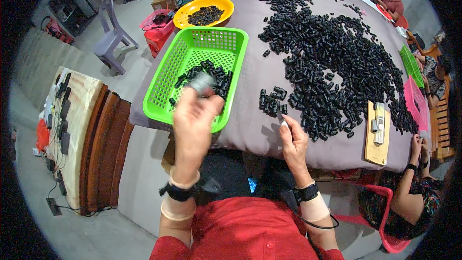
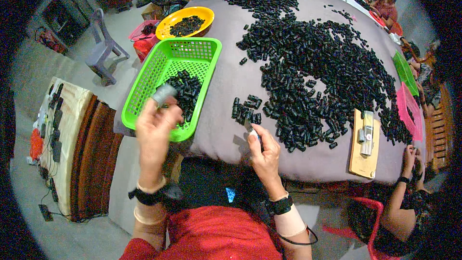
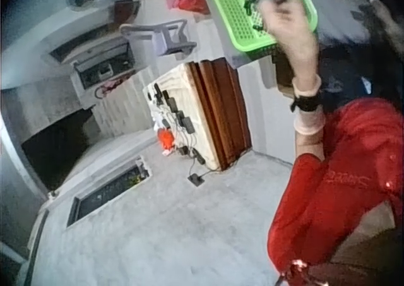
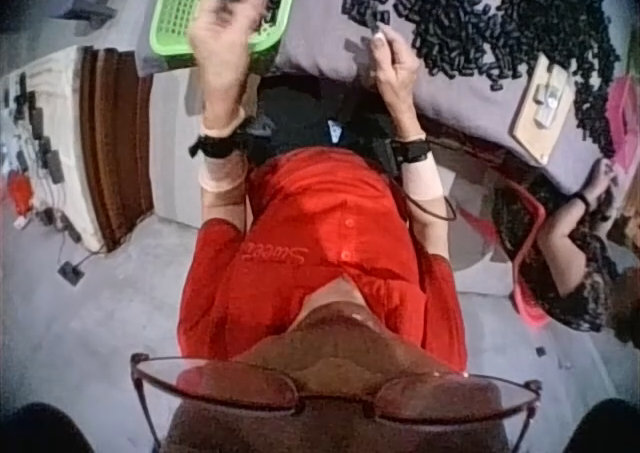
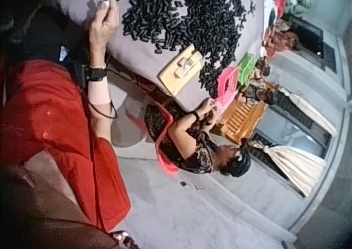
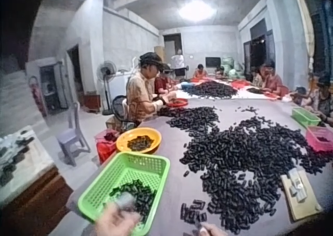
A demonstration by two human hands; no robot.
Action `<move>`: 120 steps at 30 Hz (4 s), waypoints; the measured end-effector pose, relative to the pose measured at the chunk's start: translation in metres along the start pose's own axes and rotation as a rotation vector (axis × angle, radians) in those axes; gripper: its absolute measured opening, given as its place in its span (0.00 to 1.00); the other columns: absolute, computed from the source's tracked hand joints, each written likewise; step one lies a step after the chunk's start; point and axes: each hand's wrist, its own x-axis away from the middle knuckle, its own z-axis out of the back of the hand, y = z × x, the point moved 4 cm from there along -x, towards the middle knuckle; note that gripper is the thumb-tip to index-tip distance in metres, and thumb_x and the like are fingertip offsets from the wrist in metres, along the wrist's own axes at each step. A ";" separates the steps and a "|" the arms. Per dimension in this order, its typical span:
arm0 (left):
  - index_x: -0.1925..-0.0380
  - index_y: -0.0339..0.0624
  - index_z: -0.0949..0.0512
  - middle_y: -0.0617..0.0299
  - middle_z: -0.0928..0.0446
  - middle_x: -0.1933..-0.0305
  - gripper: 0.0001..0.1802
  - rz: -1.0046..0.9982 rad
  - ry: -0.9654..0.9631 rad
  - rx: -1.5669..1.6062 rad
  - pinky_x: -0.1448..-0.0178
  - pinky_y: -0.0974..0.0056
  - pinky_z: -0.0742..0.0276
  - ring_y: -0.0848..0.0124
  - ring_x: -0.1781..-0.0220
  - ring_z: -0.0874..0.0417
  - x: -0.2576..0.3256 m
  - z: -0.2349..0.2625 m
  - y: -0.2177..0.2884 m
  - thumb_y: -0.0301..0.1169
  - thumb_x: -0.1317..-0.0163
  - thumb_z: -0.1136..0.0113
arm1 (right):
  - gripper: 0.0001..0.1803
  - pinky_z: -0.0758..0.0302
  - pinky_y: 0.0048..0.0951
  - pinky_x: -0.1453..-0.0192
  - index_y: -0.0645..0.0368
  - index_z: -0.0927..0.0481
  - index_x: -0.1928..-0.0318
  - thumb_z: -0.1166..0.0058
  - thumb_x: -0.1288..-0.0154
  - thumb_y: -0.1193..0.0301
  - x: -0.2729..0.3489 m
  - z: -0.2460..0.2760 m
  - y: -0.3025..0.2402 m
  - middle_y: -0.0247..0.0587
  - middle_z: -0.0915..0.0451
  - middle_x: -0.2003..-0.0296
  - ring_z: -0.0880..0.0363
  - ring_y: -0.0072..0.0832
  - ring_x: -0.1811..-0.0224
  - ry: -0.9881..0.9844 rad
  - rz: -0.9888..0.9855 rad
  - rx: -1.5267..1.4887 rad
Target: Trimming or cleaning small black plastic shoe components using a hand tool.
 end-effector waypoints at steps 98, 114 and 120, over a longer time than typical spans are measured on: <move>0.70 0.48 0.33 0.68 0.33 0.69 0.02 -0.648 -1.691 1.101 0.71 0.66 0.39 0.74 0.65 0.30 0.141 -0.017 0.155 0.32 0.40 0.55 | 0.12 0.28 0.28 0.65 0.63 0.25 0.60 0.47 0.44 0.70 0.001 0.012 0.001 0.45 0.22 0.69 0.22 0.33 0.68 -0.021 -0.014 -0.153; 0.70 0.46 0.32 0.65 0.31 0.69 0.04 -0.694 -1.830 1.282 0.71 0.64 0.38 0.72 0.65 0.29 0.160 -0.008 0.145 0.32 0.39 0.53 | 0.13 0.28 0.28 0.63 0.63 0.25 0.59 0.47 0.43 0.70 0.002 0.011 0.004 0.44 0.22 0.66 0.22 0.32 0.66 -0.040 -0.034 -0.141; 0.71 0.50 0.31 0.68 0.32 0.72 0.04 -0.972 -1.848 1.249 0.73 0.64 0.39 0.74 0.68 0.29 0.157 -0.014 0.139 0.34 0.38 0.53 | 0.13 0.28 0.28 0.63 0.63 0.25 0.59 0.47 0.43 0.70 0.003 0.011 0.002 0.45 0.22 0.68 0.22 0.32 0.67 -0.017 -0.021 -0.143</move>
